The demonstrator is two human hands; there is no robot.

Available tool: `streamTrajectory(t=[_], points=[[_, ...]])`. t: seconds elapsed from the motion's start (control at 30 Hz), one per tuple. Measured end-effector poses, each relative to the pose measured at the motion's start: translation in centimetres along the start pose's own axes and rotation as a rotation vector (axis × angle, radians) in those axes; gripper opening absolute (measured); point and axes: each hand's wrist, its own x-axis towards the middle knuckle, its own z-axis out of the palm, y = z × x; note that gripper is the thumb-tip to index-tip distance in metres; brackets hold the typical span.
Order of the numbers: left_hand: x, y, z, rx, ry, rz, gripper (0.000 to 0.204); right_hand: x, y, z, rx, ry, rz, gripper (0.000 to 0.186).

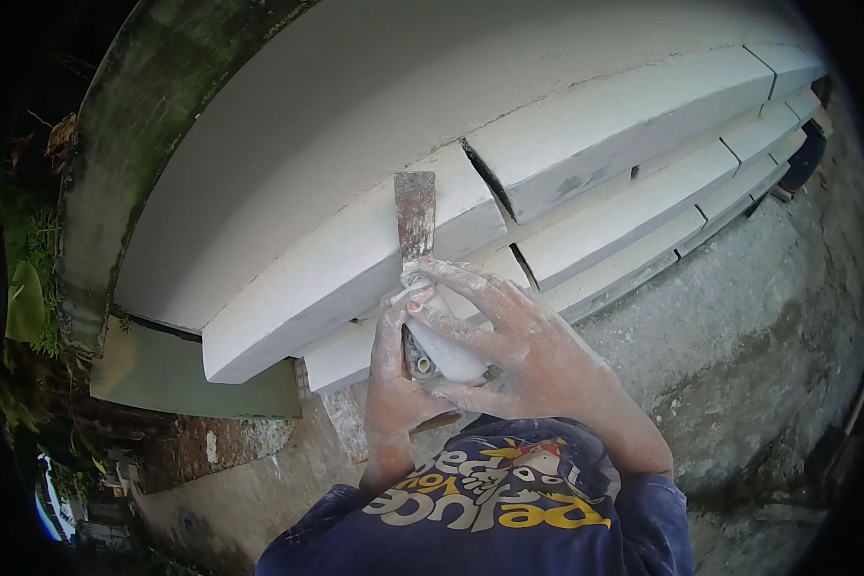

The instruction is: Repairing or smoothing out gaps in a structured white wall using a putty knife and a plastic piece.

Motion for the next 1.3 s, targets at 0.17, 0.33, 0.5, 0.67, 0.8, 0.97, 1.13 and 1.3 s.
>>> streamTrajectory(t=[0.17, 0.33, 0.5, 0.67, 0.8, 0.97, 1.13, 1.3], points=[[-0.5, -0.8, -3.1, 0.189, -0.104, 0.041, 0.106, 0.5, 0.2, 0.9, 0.101, -0.101, -0.052, 0.074], [-1.8, 0.3, -6.8, 0.163, -0.148, 0.000, 0.093, 2.0, -1.6, 3.0, 0.030, -0.121, -0.135, 0.077], [-2.4, -0.2, -10.0, 0.044, -0.118, -0.041, 0.088, 3.4, -2.2, 5.6, 0.002, -0.147, -0.201, 0.077], [-3.0, -1.1, -13.3, -0.072, -0.069, -0.091, 0.084, 4.9, -3.8, 7.6, -0.035, -0.090, -0.187, 0.074], [-3.6, -1.6, -15.4, -0.163, -0.023, -0.140, 0.080, 5.7, -5.5, 8.7, -0.176, -0.030, -0.226, 0.072], [-4.1, -2.9, -17.4, -0.276, 0.028, -0.204, 0.076, 5.9, -4.6, 8.0, -0.245, 0.317, -0.302, 0.081], [-4.9, -2.4, -20.5, -0.244, 0.205, -0.005, 0.064, 10.6, -0.5, 4.0, -0.514, 0.952, -0.036, 0.082], [-4.1, -3.4, -20.5, -0.047, 0.344, 0.139, 0.070, 14.7, 2.3, 4.2, -0.652, 0.972, 0.426, 0.078]])
